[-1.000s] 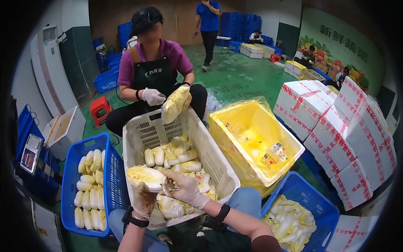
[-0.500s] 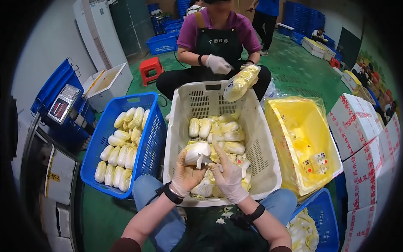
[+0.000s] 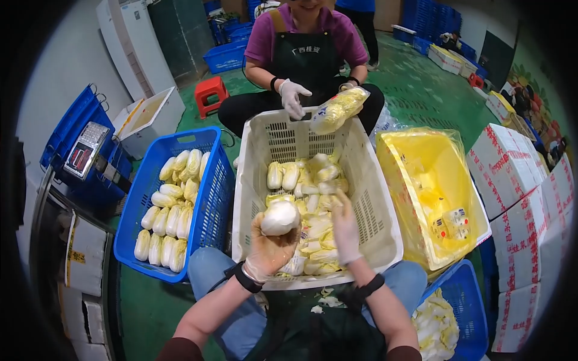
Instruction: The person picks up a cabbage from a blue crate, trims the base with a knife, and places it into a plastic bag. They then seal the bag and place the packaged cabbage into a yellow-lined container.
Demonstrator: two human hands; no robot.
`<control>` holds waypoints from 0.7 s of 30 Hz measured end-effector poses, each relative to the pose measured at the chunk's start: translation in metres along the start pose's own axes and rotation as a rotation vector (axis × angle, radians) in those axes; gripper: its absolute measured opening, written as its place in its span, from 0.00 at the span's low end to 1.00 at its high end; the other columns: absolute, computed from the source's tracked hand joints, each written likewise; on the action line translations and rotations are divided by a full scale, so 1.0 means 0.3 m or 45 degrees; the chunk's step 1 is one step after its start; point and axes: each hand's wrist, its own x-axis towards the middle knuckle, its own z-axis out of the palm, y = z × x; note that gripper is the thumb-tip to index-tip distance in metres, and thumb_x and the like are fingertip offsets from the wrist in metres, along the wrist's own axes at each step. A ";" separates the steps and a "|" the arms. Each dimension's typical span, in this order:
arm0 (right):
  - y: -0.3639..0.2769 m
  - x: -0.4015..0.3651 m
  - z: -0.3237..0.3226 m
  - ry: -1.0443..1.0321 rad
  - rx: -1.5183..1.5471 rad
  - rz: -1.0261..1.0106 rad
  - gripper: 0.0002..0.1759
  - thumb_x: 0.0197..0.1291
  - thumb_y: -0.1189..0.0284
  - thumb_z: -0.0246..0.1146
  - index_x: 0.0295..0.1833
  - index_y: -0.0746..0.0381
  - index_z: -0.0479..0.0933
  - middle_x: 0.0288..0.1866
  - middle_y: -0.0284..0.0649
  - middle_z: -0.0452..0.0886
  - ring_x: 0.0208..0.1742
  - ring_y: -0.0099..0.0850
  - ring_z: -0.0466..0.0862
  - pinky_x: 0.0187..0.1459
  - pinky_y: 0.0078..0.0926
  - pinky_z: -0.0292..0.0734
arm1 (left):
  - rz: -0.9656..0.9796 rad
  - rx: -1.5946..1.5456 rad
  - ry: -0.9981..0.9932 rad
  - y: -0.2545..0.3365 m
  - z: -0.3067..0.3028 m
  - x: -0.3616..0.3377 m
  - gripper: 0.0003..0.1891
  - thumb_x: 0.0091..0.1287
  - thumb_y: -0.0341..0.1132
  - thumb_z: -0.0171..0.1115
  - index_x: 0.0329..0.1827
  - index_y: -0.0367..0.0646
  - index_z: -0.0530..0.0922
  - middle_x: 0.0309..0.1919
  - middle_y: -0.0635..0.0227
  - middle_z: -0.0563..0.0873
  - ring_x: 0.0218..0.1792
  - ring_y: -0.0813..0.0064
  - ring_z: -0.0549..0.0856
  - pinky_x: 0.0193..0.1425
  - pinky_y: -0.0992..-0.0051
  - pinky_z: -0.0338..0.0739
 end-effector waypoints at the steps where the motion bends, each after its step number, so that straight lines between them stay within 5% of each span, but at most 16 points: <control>1: 0.135 0.040 -0.021 0.016 0.183 0.208 0.25 0.70 0.67 0.53 0.71 0.61 0.66 0.45 0.51 0.83 0.44 0.35 0.83 0.47 0.30 0.76 | -0.006 0.004 0.002 0.007 0.009 -0.010 0.32 0.57 0.46 0.72 0.63 0.44 0.72 0.59 0.62 0.79 0.59 0.62 0.78 0.66 0.60 0.74; 3: 0.150 0.058 -0.026 0.038 0.367 0.406 0.24 0.71 0.67 0.52 0.70 0.63 0.67 0.46 0.51 0.82 0.46 0.33 0.82 0.49 0.29 0.75 | -0.026 -0.009 -0.093 0.026 0.038 -0.019 0.33 0.55 0.47 0.73 0.62 0.45 0.73 0.58 0.62 0.79 0.59 0.61 0.79 0.67 0.58 0.73; 5: -0.074 0.021 -0.033 -0.034 0.394 0.104 0.25 0.70 0.65 0.54 0.69 0.66 0.68 0.46 0.51 0.82 0.45 0.34 0.82 0.50 0.25 0.75 | 0.023 0.000 -0.083 0.022 0.062 -0.015 0.33 0.55 0.47 0.73 0.62 0.44 0.73 0.58 0.62 0.79 0.59 0.61 0.79 0.67 0.58 0.73; 8: -0.288 -0.052 -0.058 -0.318 0.001 0.048 0.26 0.69 0.65 0.55 0.68 0.67 0.68 0.50 0.51 0.82 0.43 0.34 0.83 0.49 0.24 0.75 | 0.062 0.028 -0.075 0.013 0.033 -0.009 0.32 0.56 0.47 0.72 0.62 0.45 0.73 0.58 0.62 0.79 0.59 0.61 0.79 0.67 0.57 0.73; 9: -0.303 -0.062 -0.036 -0.242 0.129 -0.215 0.27 0.68 0.65 0.57 0.69 0.66 0.68 0.51 0.51 0.81 0.42 0.32 0.82 0.46 0.24 0.76 | 0.052 0.040 -0.097 0.009 0.022 -0.003 0.32 0.57 0.47 0.72 0.63 0.45 0.72 0.58 0.62 0.79 0.60 0.62 0.78 0.67 0.58 0.73; 13: -0.273 -0.080 -0.019 -0.233 -0.032 -0.356 0.27 0.65 0.70 0.59 0.68 0.67 0.68 0.54 0.51 0.81 0.44 0.35 0.83 0.48 0.26 0.76 | -0.017 0.056 -0.112 -0.018 -0.007 -0.001 0.31 0.59 0.46 0.70 0.64 0.47 0.72 0.61 0.63 0.78 0.62 0.62 0.77 0.67 0.58 0.73; 16: -0.094 -0.037 -0.030 -0.230 0.199 -0.238 0.28 0.65 0.68 0.59 0.68 0.68 0.68 0.56 0.48 0.81 0.49 0.36 0.83 0.53 0.28 0.75 | -0.058 -0.046 -0.030 -0.011 -0.014 0.001 0.32 0.58 0.43 0.72 0.65 0.46 0.71 0.61 0.62 0.77 0.63 0.61 0.76 0.69 0.57 0.71; 19: 0.098 0.077 -0.141 -0.068 0.696 0.968 0.26 0.70 0.54 0.53 0.62 0.61 0.74 0.46 0.34 0.81 0.40 0.23 0.80 0.43 0.23 0.75 | -0.120 -0.036 -0.179 0.020 0.018 -0.013 0.33 0.60 0.41 0.72 0.66 0.44 0.68 0.61 0.61 0.78 0.63 0.59 0.77 0.68 0.55 0.73; 21: 0.086 0.087 -0.154 0.078 0.736 0.977 0.25 0.70 0.50 0.51 0.60 0.56 0.76 0.35 0.28 0.78 0.32 0.16 0.75 0.31 0.15 0.69 | -0.054 0.052 -0.221 0.039 0.059 -0.022 0.31 0.61 0.41 0.71 0.65 0.45 0.69 0.61 0.60 0.78 0.62 0.60 0.78 0.64 0.57 0.77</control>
